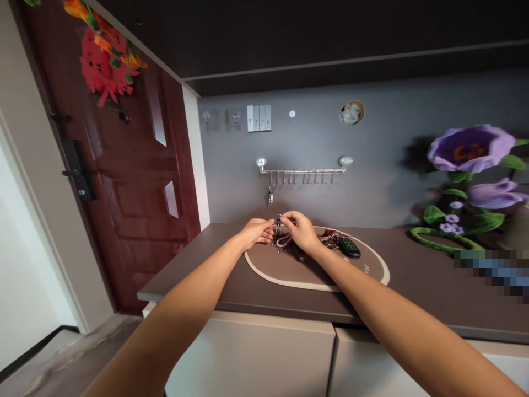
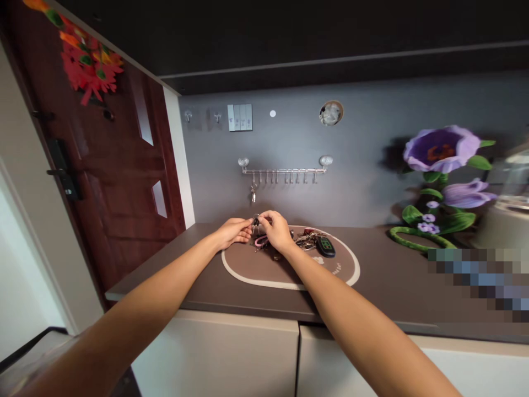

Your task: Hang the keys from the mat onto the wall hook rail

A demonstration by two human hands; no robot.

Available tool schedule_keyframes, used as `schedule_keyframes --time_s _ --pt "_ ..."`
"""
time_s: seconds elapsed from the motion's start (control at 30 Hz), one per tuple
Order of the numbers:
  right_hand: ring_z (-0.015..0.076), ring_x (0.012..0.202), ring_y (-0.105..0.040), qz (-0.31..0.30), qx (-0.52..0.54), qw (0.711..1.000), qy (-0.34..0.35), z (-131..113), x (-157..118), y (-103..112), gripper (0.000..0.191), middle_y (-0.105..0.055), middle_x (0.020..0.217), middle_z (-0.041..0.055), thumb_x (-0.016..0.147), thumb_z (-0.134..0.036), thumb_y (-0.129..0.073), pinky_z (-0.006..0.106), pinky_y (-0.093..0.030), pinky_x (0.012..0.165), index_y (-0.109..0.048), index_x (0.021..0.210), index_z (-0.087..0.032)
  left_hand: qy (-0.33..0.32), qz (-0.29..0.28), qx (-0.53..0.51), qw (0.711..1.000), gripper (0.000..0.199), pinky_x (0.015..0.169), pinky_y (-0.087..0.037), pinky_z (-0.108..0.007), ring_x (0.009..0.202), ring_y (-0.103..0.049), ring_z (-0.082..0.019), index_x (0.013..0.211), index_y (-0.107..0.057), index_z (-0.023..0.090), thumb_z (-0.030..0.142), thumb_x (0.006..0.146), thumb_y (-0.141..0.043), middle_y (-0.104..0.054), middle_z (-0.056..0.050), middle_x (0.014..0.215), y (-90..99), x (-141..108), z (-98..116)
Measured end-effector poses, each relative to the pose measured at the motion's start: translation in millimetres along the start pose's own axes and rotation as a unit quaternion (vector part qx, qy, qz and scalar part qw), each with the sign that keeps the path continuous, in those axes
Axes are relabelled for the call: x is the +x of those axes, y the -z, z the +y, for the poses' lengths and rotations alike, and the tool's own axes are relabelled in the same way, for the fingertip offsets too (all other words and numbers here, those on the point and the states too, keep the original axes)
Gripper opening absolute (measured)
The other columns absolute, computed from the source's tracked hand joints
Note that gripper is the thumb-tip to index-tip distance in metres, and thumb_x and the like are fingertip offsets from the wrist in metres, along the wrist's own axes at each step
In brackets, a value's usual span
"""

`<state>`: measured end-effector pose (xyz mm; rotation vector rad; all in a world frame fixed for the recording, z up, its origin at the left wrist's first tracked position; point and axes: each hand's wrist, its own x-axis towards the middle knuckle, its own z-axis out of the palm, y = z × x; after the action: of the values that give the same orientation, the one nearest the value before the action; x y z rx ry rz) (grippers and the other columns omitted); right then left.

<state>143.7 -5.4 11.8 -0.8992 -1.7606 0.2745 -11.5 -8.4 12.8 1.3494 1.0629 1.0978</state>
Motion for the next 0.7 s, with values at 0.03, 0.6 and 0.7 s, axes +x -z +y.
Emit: schedule_keyframes --time_s 0.03,0.6,0.7 --pt "0.014 0.074 -0.055 -0.003 0.007 1.0 -0.005 0.9 0.6 0.1 0.018 -0.061 0.08 0.004 0.076 -0.032 -0.049 0.028 -0.043 0.072 -0.057 0.077 -0.016 -0.01 0.006 0.021 1.0 0.026 0.05 -0.044 -0.021 0.044 -0.05 -0.006 0.067 -0.052 0.011 0.035 0.078 -0.053 -0.054 0.0 0.054 -0.7 0.5 -0.8" --pt "0.009 0.058 -0.053 0.053 0.154 0.978 -0.126 -1.5 75.0 7.1 0.012 -0.058 0.064 0.0012 0.069 -0.025 -0.055 0.022 -0.045 0.057 -0.057 0.07 -0.013 -0.225 0.066 0.496 0.836 0.025 0.058 -0.036 -0.023 0.062 -0.054 -0.013 0.073 -0.063 0.014 0.029 0.079 -0.044 -0.064 -0.004 0.07 4.1 3.4 -9.3" --pt "0.0085 0.055 -0.052 0.078 0.126 0.98 -0.134 -1.8 96.0 3.4 0.011 -0.058 0.059 0.0003 0.069 -0.023 -0.054 0.021 -0.043 0.056 -0.059 0.068 -0.013 -0.222 0.063 0.505 0.832 0.027 0.058 -0.036 -0.023 0.063 -0.055 -0.013 0.074 -0.064 0.014 0.031 0.079 -0.043 -0.064 -0.005 0.07 3.7 3.1 -9.6"
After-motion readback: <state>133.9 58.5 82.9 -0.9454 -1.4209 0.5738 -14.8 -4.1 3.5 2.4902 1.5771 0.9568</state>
